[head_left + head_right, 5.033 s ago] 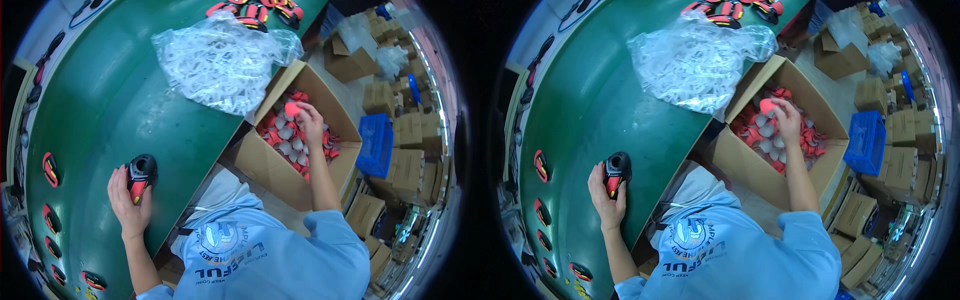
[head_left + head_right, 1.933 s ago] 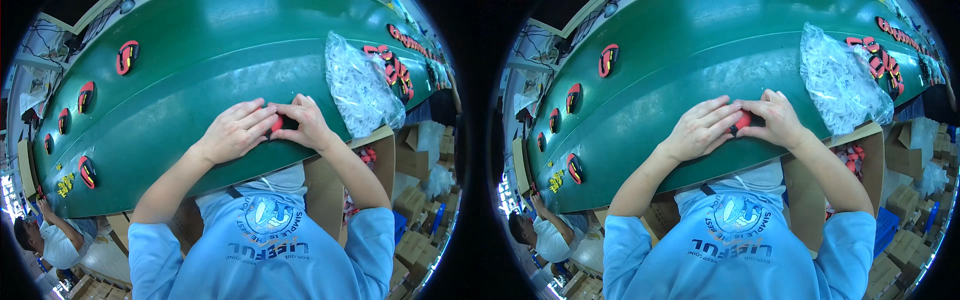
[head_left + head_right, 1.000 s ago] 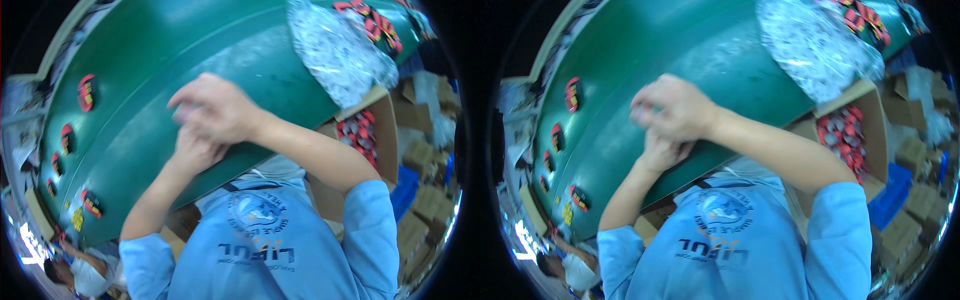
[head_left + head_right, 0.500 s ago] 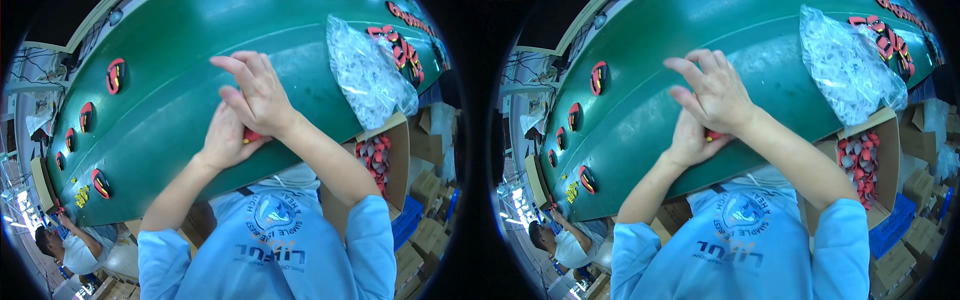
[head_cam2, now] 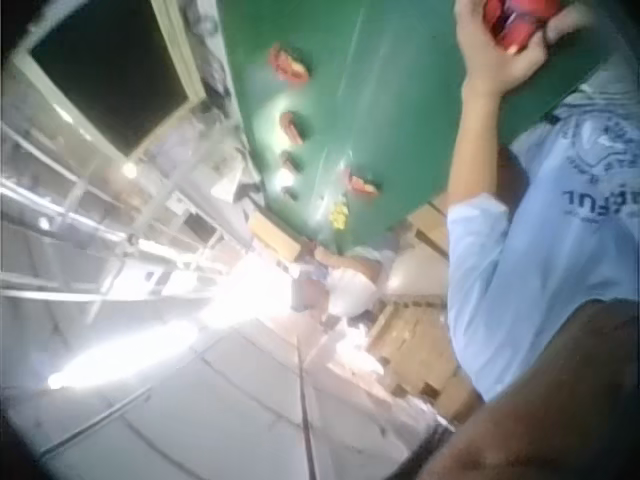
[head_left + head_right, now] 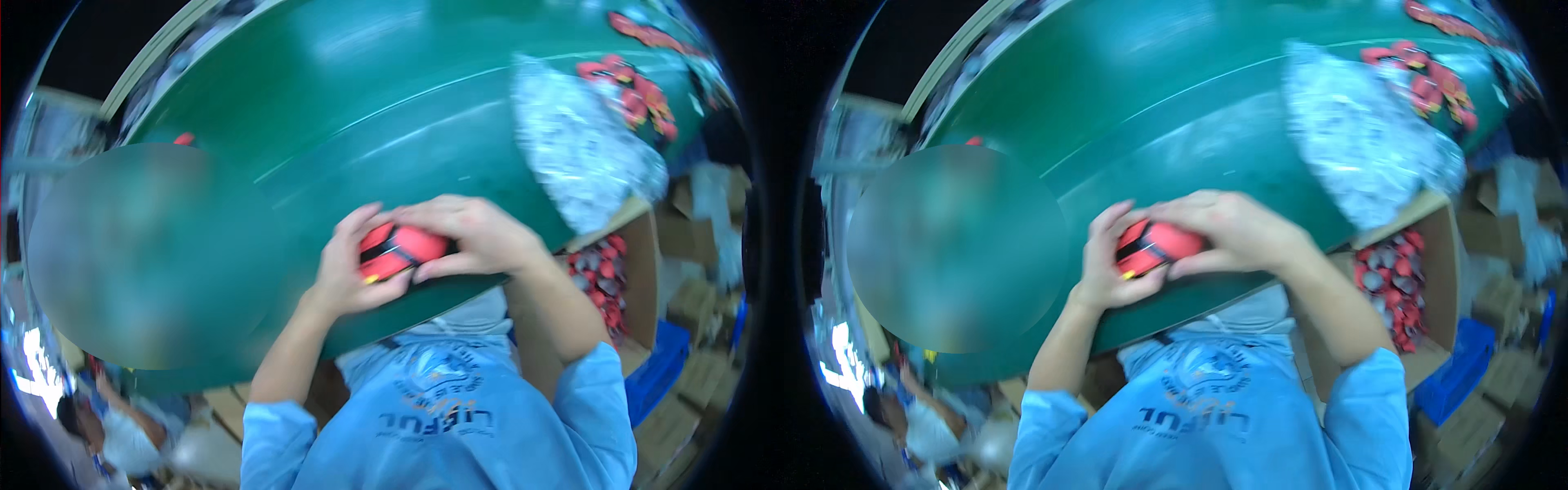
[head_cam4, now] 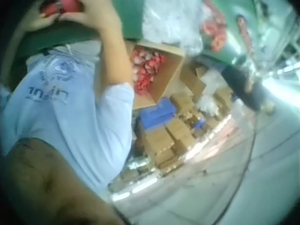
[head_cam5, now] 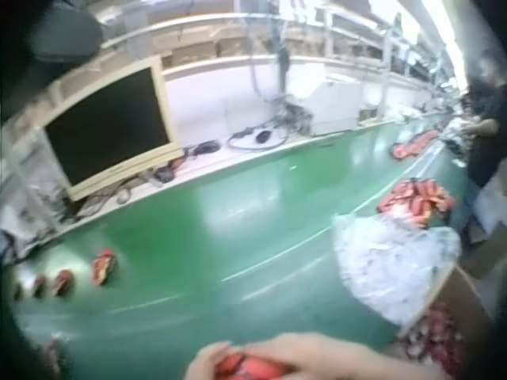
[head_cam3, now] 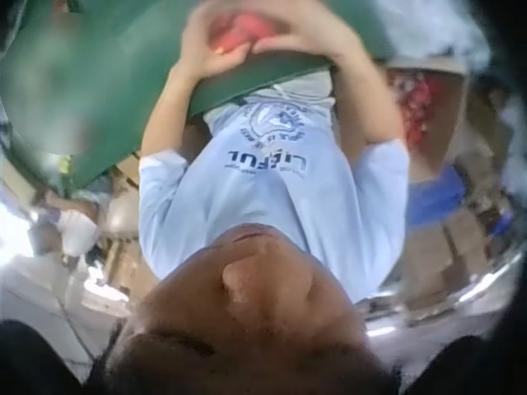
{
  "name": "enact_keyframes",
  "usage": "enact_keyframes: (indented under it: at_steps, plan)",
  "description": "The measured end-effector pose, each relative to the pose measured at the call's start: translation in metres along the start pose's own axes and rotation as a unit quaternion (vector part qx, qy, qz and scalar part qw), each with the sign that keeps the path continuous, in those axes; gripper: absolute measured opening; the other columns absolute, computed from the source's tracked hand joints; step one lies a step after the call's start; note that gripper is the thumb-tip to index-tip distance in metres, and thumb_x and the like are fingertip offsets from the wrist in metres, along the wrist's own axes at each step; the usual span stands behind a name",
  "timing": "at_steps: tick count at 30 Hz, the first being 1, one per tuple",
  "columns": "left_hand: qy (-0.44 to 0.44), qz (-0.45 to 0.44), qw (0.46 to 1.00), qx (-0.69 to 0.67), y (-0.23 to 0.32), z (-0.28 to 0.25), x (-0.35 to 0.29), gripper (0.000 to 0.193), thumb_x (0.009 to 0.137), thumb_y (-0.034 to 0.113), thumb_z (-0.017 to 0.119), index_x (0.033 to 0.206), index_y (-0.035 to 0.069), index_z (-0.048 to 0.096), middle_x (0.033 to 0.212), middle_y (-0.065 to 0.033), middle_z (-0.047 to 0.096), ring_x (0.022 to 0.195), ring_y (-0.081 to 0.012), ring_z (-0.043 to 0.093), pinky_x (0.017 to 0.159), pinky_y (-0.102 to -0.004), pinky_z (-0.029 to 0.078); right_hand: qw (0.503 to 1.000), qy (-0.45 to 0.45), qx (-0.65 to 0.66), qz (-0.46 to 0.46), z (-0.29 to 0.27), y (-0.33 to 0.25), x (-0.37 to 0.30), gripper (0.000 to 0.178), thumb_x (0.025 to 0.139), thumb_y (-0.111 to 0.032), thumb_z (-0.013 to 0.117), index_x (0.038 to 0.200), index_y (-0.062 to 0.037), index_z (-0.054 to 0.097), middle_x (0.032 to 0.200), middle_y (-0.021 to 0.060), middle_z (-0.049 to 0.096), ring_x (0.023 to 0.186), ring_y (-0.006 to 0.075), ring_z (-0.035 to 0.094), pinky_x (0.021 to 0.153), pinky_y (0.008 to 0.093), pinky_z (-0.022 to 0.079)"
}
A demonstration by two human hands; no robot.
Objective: The person assembles computer mice on a conveyor belt by taking mouse bodies and plastic covers from a box, fitting the covers onto the mouse bodies by hand, and sliding the assembled mice along the conveyor belt.
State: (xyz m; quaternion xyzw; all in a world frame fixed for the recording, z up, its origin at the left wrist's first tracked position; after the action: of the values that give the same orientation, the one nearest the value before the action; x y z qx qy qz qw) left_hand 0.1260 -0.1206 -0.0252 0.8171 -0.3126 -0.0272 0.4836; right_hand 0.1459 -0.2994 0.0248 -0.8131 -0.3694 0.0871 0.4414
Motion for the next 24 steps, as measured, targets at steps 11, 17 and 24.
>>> enact_keyframes:
  at_steps: [11,17,24]
  plan:
    - [0.194,-0.114,0.966,0.132,-0.051,-0.132,0.084,0.075,0.097,0.017,0.082,0.158,-0.005,0.044,0.156,-0.0251,0.055,0.143,-0.035,0.056,0.124,-0.0447,0.04,0.916,0.345,-0.199,0.057,-0.147,0.011,-0.109,0.023,0.092,-0.008,0.081,0.114,-0.0077,0.082,0.103,0.0082,0.08,0.095,0.0262,0.075,0.086,0.038,0.059]
    - [0.153,-0.023,0.956,0.249,-0.042,-0.096,0.06,0.071,0.095,0.017,0.081,0.155,-0.005,0.05,0.164,-0.0249,0.048,0.15,-0.0403,0.048,0.127,-0.049,0.034,0.75,0.606,-0.168,0.206,-0.239,0.055,-0.282,0.018,0.095,-0.007,0.078,0.112,-0.0015,0.081,0.094,0.0114,0.078,0.088,0.0234,0.074,0.078,0.0351,0.056]
    - [0.117,0.014,0.958,0.261,-0.012,-0.061,0.058,0.057,0.088,0.009,0.081,0.142,0.003,0.062,0.16,-0.0255,0.053,0.142,-0.0444,0.053,0.118,-0.051,0.043,0.865,0.285,-0.309,0.275,-0.316,0.128,-0.193,0.044,0.093,-0.024,0.081,0.133,-0.0046,0.074,0.116,0.017,0.078,0.105,0.0323,0.075,0.092,0.0402,0.059]
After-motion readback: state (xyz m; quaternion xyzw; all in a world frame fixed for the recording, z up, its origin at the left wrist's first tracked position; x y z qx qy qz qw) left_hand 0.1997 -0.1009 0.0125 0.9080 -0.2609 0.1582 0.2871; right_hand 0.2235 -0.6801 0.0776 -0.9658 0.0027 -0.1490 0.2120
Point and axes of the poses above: each hand's wrist, its own x-axis towards the middle knuckle, its own z-axis out of the palm, y = z × x, the point moved 8 cm from there along x, towards the middle knuckle
